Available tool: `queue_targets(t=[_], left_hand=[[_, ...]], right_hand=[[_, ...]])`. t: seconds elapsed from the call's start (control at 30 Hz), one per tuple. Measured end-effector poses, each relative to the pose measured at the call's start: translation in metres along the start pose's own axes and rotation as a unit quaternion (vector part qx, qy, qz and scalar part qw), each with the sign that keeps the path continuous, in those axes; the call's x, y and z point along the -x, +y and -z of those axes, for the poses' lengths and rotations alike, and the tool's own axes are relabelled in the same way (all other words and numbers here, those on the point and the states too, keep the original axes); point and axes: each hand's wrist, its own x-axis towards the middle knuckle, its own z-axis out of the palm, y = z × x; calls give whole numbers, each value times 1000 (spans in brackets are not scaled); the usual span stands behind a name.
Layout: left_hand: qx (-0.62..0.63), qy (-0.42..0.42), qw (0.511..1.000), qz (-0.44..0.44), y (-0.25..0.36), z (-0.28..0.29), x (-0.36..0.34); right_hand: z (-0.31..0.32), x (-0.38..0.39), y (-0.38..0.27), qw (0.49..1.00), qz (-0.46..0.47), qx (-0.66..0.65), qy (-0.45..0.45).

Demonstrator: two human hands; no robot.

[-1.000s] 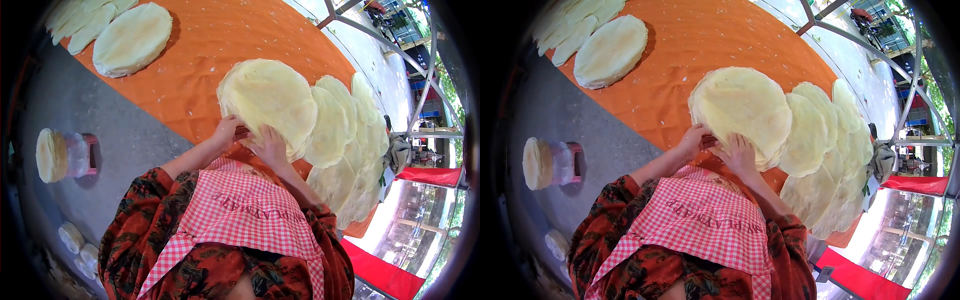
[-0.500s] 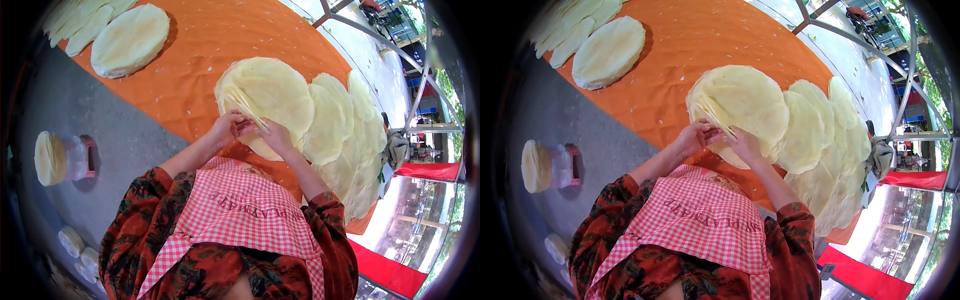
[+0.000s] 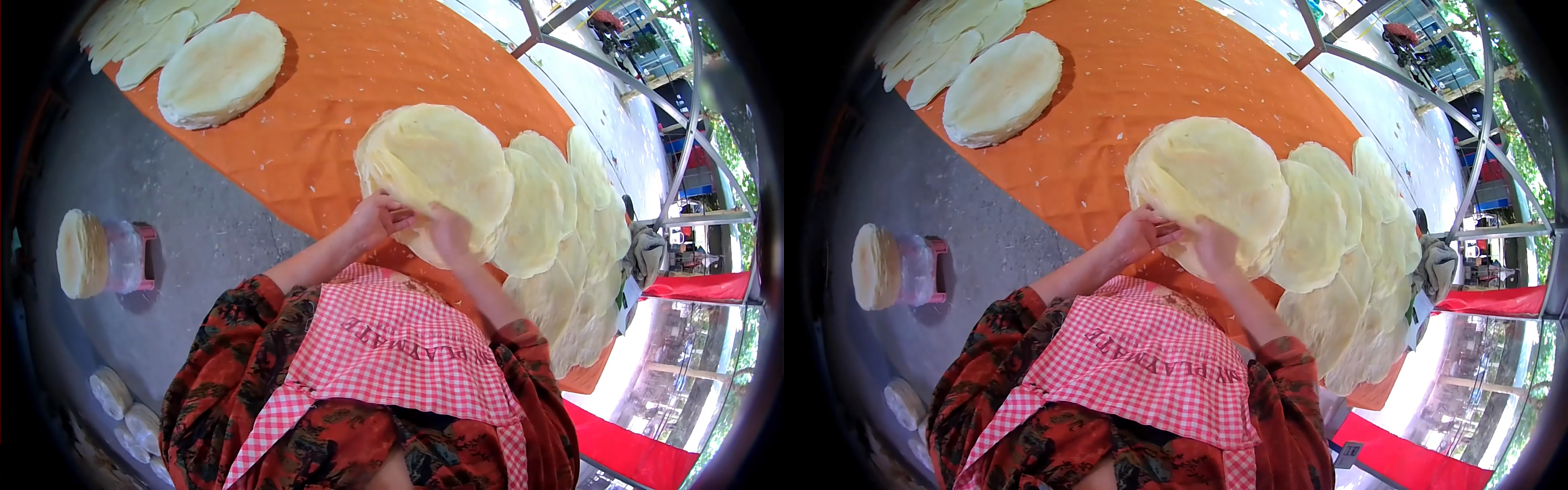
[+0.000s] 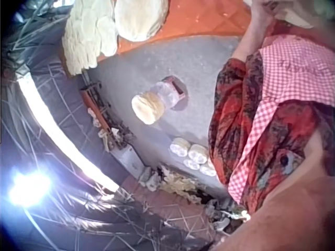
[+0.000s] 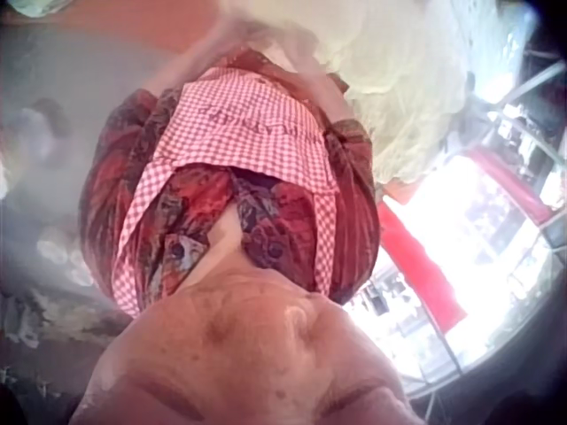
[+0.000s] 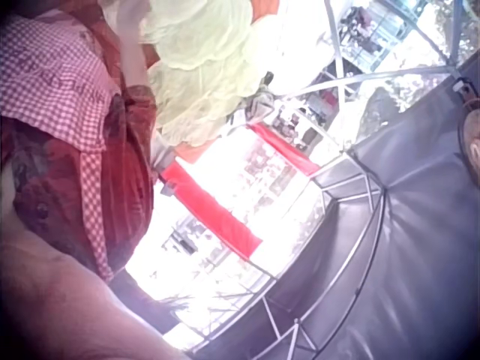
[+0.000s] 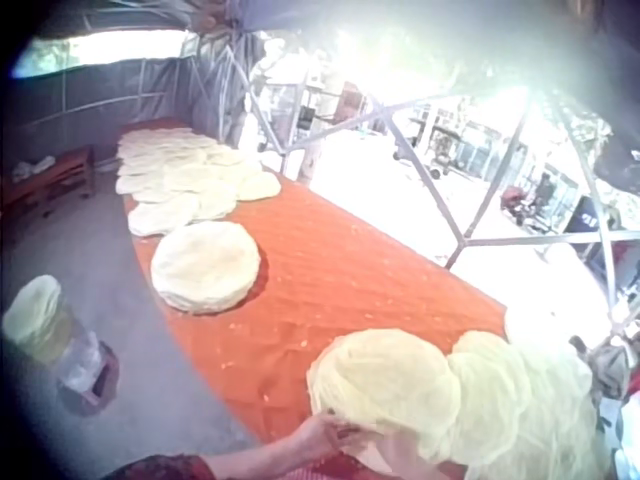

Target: The person peels thin dough sheets from a large overlapping arrangement on a table and stacks them into several distinct piles by hand.

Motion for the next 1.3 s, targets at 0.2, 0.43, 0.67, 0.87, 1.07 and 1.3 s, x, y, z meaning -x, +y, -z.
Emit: queue_targets(t=[0.2,0.43,0.67,0.87,1.07,1.3], left_hand=[[-143,136,979,-58,-8,27,10],[-118,165,979,-35,-19,7,24],[-133,155,978,46,-30,6,26],[-88,150,982,79,-43,3,12],[-50,133,987,78,-52,6,5],[-39,51,996,56,-48,-7,3]], right_hand=[[171,-87,43,993,9,28,118],[84,0,31,989,56,50,127],[-4,37,41,990,74,0,120],[26,19,12,994,45,-15,100],[11,19,4,998,10,22,55],[6,21,5,997,57,-53,13]])
